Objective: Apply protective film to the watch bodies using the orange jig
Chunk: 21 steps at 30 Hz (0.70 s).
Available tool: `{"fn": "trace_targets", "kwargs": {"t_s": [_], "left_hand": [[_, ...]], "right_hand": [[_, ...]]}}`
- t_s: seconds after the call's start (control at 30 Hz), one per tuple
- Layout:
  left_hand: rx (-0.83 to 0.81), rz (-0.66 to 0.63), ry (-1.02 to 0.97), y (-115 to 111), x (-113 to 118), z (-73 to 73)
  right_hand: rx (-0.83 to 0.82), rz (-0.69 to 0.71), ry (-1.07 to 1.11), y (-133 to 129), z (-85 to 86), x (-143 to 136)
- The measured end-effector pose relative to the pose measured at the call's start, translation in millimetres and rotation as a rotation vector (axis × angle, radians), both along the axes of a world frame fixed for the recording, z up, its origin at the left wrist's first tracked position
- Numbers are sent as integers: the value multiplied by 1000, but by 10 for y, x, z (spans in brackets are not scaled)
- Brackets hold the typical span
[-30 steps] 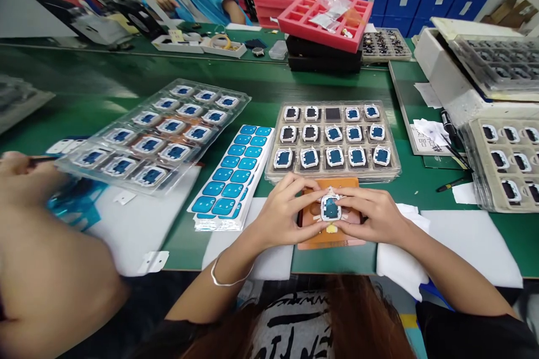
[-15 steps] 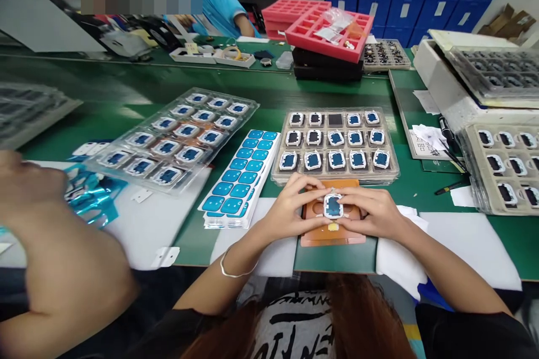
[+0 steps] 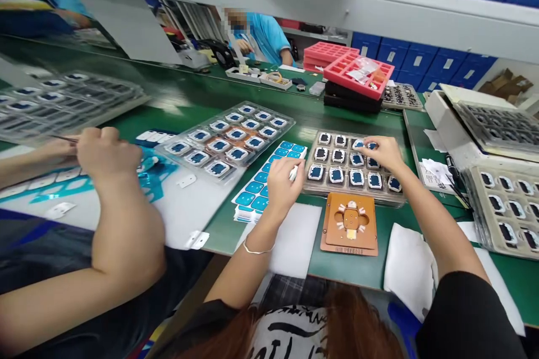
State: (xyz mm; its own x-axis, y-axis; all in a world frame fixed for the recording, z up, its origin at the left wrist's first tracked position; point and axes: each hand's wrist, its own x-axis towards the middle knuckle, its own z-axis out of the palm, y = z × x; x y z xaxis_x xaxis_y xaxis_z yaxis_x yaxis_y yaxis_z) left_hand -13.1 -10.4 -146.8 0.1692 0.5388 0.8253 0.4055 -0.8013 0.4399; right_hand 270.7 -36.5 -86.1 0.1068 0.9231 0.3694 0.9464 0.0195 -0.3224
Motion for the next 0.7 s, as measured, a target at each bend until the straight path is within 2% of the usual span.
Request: {"fn": "trace_targets", "kwargs": {"t_s": [0.13,0.23,0.33,0.4,0.47,0.57,0.7], "left_hand": [[103,-184,69,-109,77,29],[243,-443,239,-286,170,24],[306,-730,490,-449,257,1],[279,-848,596,-518,298,-6],[255,-907,631,-547,316,-7],[246,-902,590,-541,304,-12],[269,-857,546,-516,271,-30]], "right_hand": [[-95,-26,-82,349,39,17],[-134,12,-147,410,80,-59],[-107,97,-190,371,128,-306],[-117,221,-205,324,156,-601],[-176,403,-231,294,174,-974],[-349,644,-362,358,164,-1536],[-511,670,-458,728,48,-2008]]}}
